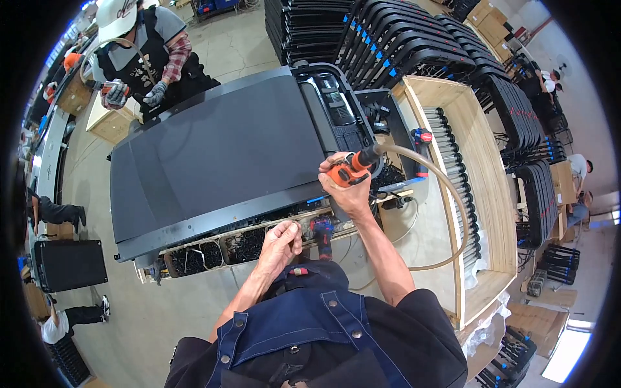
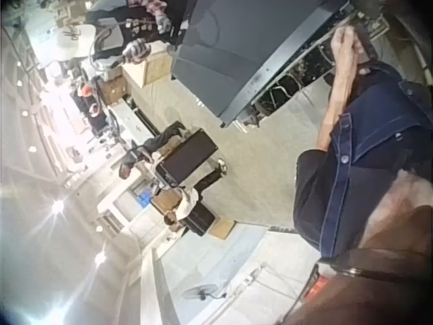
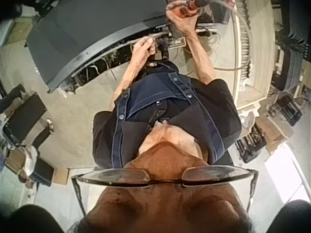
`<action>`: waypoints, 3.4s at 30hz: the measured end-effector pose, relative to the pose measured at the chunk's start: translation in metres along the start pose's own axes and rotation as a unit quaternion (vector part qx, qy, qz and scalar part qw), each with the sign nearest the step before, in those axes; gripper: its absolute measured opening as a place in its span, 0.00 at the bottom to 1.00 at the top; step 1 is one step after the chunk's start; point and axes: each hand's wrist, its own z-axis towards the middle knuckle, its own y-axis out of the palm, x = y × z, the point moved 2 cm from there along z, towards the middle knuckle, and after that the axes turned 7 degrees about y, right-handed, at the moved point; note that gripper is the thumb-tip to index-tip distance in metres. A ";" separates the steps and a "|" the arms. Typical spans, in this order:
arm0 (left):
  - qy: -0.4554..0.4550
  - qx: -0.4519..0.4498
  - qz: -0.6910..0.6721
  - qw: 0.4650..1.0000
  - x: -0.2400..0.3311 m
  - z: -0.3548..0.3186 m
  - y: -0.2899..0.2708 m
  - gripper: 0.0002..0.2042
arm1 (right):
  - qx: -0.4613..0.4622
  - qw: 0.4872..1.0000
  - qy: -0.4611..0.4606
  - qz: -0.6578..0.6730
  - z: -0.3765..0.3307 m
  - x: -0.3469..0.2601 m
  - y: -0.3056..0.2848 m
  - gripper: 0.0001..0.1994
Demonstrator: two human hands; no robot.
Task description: Assembling various plastic and metal components onto a treadmill frame using power tools.
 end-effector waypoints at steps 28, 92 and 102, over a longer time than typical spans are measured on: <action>0.039 0.077 -0.303 0.949 -0.026 -0.026 -0.022 0.12 | 0.005 0.964 0.093 0.251 -0.067 -0.035 0.030 0.22; 0.069 0.048 -0.306 0.948 0.097 -0.113 -0.180 0.11 | -0.068 0.969 0.117 0.207 -0.080 -0.016 0.243 0.24; 0.131 0.126 -0.228 0.956 0.111 -0.138 -0.191 0.12 | -0.081 0.946 0.164 0.267 -0.087 0.004 0.269 0.22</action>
